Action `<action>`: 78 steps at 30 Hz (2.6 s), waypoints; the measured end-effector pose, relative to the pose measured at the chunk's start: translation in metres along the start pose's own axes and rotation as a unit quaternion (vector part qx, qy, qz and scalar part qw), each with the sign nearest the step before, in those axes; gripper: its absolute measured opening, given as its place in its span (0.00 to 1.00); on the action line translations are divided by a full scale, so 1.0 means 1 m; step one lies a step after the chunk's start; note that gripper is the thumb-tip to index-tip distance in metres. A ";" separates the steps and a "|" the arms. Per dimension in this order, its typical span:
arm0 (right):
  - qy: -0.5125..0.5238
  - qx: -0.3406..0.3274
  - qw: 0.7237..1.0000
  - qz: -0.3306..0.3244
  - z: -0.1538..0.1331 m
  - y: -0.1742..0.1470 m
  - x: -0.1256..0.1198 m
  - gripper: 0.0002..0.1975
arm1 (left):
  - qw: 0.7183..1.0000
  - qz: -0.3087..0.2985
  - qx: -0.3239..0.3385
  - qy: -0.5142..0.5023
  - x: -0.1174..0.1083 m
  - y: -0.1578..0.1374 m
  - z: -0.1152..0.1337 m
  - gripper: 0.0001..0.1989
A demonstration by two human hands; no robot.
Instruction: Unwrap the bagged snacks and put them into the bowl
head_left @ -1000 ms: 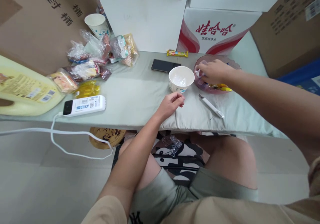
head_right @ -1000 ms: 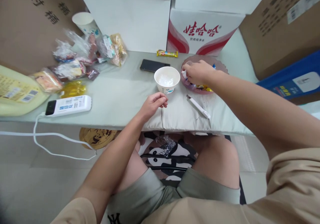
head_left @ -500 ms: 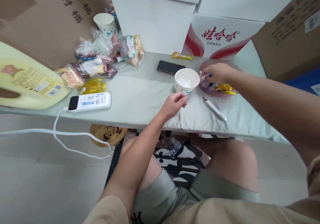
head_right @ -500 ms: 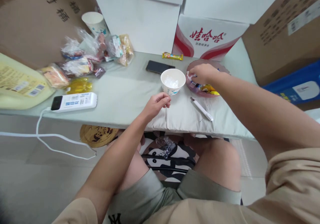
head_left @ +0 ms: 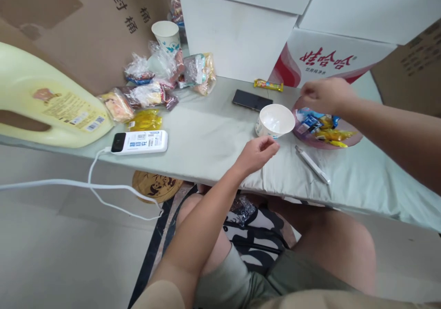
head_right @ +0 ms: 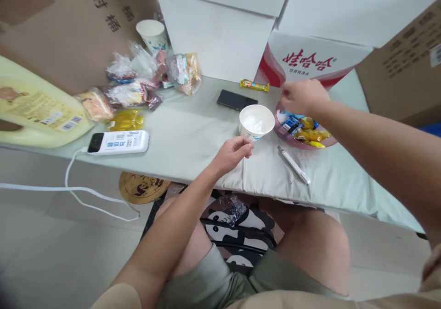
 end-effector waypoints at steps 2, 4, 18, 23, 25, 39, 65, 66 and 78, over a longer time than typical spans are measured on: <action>0.035 -0.015 0.999 0.038 -0.032 0.012 -0.019 0.17 | 0.997 0.014 0.013 0.069 -0.005 0.000 0.003 0.12; 0.081 -0.075 0.993 0.050 -0.082 0.029 -0.025 0.20 | 0.987 0.025 0.029 0.157 -0.008 0.000 0.006 0.14; 0.325 -0.119 0.934 0.091 -0.276 0.115 -0.011 0.16 | 0.946 -0.040 -0.001 0.323 -0.013 -0.001 0.003 0.16; 0.381 -0.056 0.913 0.133 -0.239 0.095 -0.038 0.05 | 0.941 -0.049 -0.014 0.336 -0.010 -0.005 0.004 0.11; 0.454 -0.016 0.880 0.136 -0.214 0.078 -0.043 0.01 | 0.938 -0.050 -0.012 0.343 -0.008 -0.006 0.001 0.10; 0.709 0.323 0.611 0.140 -0.017 -0.226 0.093 0.14 | 0.925 0.003 0.020 0.378 -0.011 -0.007 -0.002 0.14; 0.339 0.062 0.926 0.151 0.015 -0.231 0.050 0.17 | 0.883 -0.111 0.084 0.447 0.029 -0.009 -0.032 0.56; 0.346 0.041 0.926 0.144 0.007 -0.227 0.047 0.17 | 0.883 -0.111 0.083 0.449 0.029 -0.009 -0.033 0.56; 0.285 0.004 0.957 0.053 0.021 -0.222 0.069 0.18 | 0.871 -0.125 0.059 0.472 0.031 -0.009 -0.035 0.49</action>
Point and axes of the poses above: each hand's wrist, its own y-axis towards the middle knuckle, its own x-axis out of the palm, z = x × y, the point moved 9 cm from there along y, towards the middle knuckle, and after that the axes turned 6 degrees about z, right-handed, at the moved point
